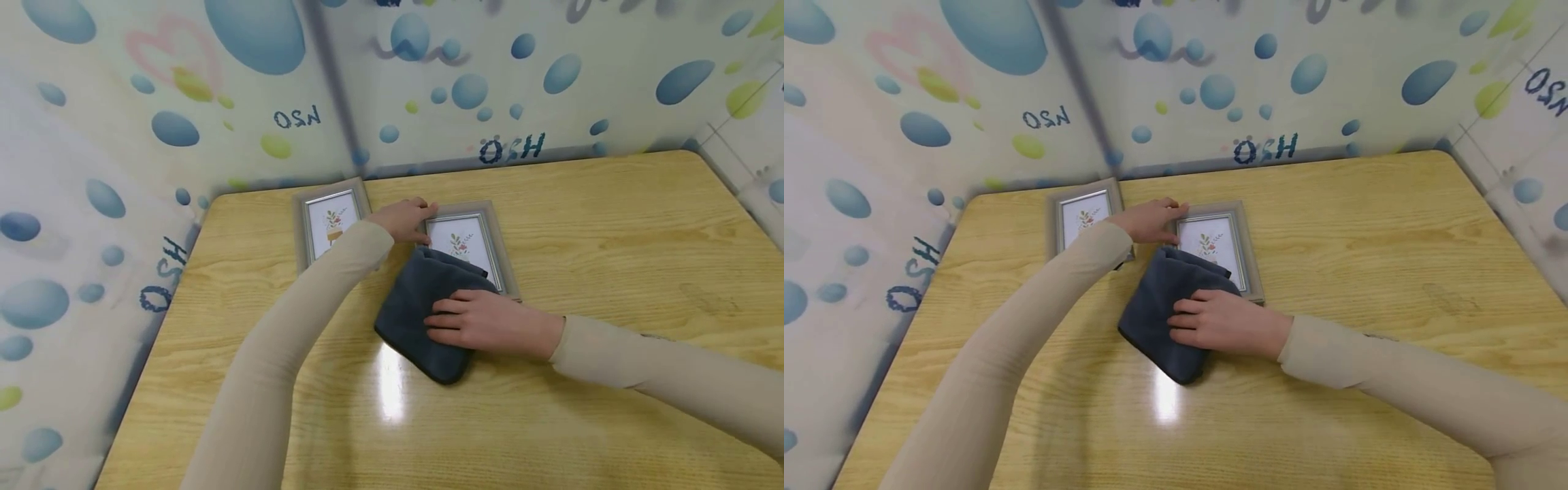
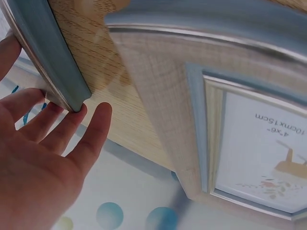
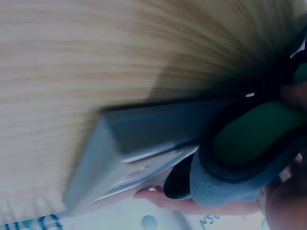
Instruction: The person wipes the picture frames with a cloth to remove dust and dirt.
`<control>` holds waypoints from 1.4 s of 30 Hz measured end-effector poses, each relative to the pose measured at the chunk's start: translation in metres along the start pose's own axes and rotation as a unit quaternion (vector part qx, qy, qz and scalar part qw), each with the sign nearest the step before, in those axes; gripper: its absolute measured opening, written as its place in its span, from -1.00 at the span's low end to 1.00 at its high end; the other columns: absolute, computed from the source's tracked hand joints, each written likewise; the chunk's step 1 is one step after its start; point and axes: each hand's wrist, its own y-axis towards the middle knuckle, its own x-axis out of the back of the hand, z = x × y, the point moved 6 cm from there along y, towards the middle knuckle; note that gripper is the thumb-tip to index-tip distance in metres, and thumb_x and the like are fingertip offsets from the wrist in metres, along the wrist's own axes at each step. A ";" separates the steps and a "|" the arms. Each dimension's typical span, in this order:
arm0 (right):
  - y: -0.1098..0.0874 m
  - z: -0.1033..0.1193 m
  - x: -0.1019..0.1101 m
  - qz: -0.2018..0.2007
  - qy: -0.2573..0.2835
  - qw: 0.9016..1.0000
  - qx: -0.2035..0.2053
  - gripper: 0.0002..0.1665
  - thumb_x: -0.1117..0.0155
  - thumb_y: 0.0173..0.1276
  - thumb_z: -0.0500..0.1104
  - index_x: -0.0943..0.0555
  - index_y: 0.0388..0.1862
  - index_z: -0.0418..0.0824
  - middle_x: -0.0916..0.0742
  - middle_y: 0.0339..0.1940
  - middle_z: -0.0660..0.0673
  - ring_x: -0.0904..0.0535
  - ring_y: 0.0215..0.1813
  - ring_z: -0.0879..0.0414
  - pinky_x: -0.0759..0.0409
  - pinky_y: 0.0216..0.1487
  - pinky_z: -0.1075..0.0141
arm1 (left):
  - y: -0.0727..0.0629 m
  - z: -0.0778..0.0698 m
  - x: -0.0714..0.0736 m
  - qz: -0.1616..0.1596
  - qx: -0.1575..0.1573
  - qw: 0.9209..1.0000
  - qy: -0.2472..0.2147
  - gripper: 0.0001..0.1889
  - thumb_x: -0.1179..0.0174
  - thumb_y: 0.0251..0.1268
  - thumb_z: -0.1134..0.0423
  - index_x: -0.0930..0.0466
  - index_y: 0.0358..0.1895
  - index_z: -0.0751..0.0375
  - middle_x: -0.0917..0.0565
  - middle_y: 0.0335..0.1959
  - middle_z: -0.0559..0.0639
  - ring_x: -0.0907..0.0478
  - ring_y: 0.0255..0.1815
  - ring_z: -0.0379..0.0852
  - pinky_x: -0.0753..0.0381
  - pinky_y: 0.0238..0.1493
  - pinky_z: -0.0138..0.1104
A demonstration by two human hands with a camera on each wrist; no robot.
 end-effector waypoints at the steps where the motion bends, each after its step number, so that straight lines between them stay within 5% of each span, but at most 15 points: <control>1: -0.004 0.000 0.000 0.000 -0.001 1.000 -0.004 -0.52 -0.31 0.31 -0.16 -0.56 0.22 -0.08 -0.61 0.16 -0.02 -0.46 0.20 0.07 -0.43 0.11 0.24 | 0.000 0.000 0.000 0.000 -0.001 1.000 -0.001 -0.18 -0.09 0.39 -0.07 0.12 0.56 0.12 -0.12 0.48 0.17 -0.17 0.42 0.07 -0.21 0.34 -0.17; 15: -0.082 -0.014 0.010 0.011 0.056 0.996 -0.067 -0.40 -0.49 -0.03 -0.38 -0.63 0.09 -0.19 -0.68 0.04 -0.06 -0.52 0.10 -0.03 -0.49 0.06 0.12 | -0.003 -0.003 0.004 0.000 0.001 1.000 0.015 -0.18 -0.11 0.39 -0.04 0.11 0.55 0.13 -0.13 0.48 0.16 -0.17 0.42 0.09 -0.22 0.35 -0.16; 19: -0.073 -0.010 0.008 0.015 0.054 0.996 -0.063 -0.43 -0.49 0.03 -0.34 -0.62 0.10 -0.20 -0.67 0.05 -0.08 -0.51 0.12 -0.05 -0.48 0.09 0.11 | -0.004 -0.002 0.003 0.003 0.007 1.000 0.022 -0.17 -0.10 0.39 -0.06 0.11 0.56 0.12 -0.13 0.48 0.15 -0.16 0.42 0.09 -0.23 0.34 -0.15; 30: 0.001 0.007 0.002 -0.012 0.010 0.998 -0.053 -0.55 -0.35 0.27 -0.20 -0.59 0.16 -0.11 -0.65 0.10 -0.01 -0.46 0.18 0.02 -0.43 0.12 0.18 | 0.001 0.000 -0.002 -0.001 0.008 1.000 0.002 -0.18 -0.12 0.37 -0.03 0.11 0.56 0.05 -0.13 0.48 0.12 -0.17 0.42 0.07 -0.24 0.33 -0.16; 35: -0.016 0.007 0.001 -0.017 0.009 0.997 -0.074 -0.52 -0.42 0.16 -0.23 -0.62 0.11 -0.09 -0.67 0.08 0.04 -0.49 0.14 0.05 -0.45 0.09 0.22 | 0.001 0.001 -0.004 -0.004 -0.003 1.000 0.000 -0.18 -0.12 0.37 -0.03 0.10 0.56 0.05 -0.13 0.48 0.13 -0.16 0.42 0.09 -0.23 0.34 -0.15; 42: -0.071 -0.004 0.006 0.016 0.070 0.992 -0.104 -0.34 -0.54 -0.05 -0.36 -0.61 0.11 -0.15 -0.66 0.09 -0.01 -0.49 0.13 -0.01 -0.47 0.08 0.14 | 0.002 0.005 -0.004 -0.006 -0.005 1.000 -0.003 -0.16 -0.15 0.35 -0.02 0.10 0.56 0.06 -0.11 0.49 0.14 -0.12 0.44 0.09 -0.20 0.36 -0.15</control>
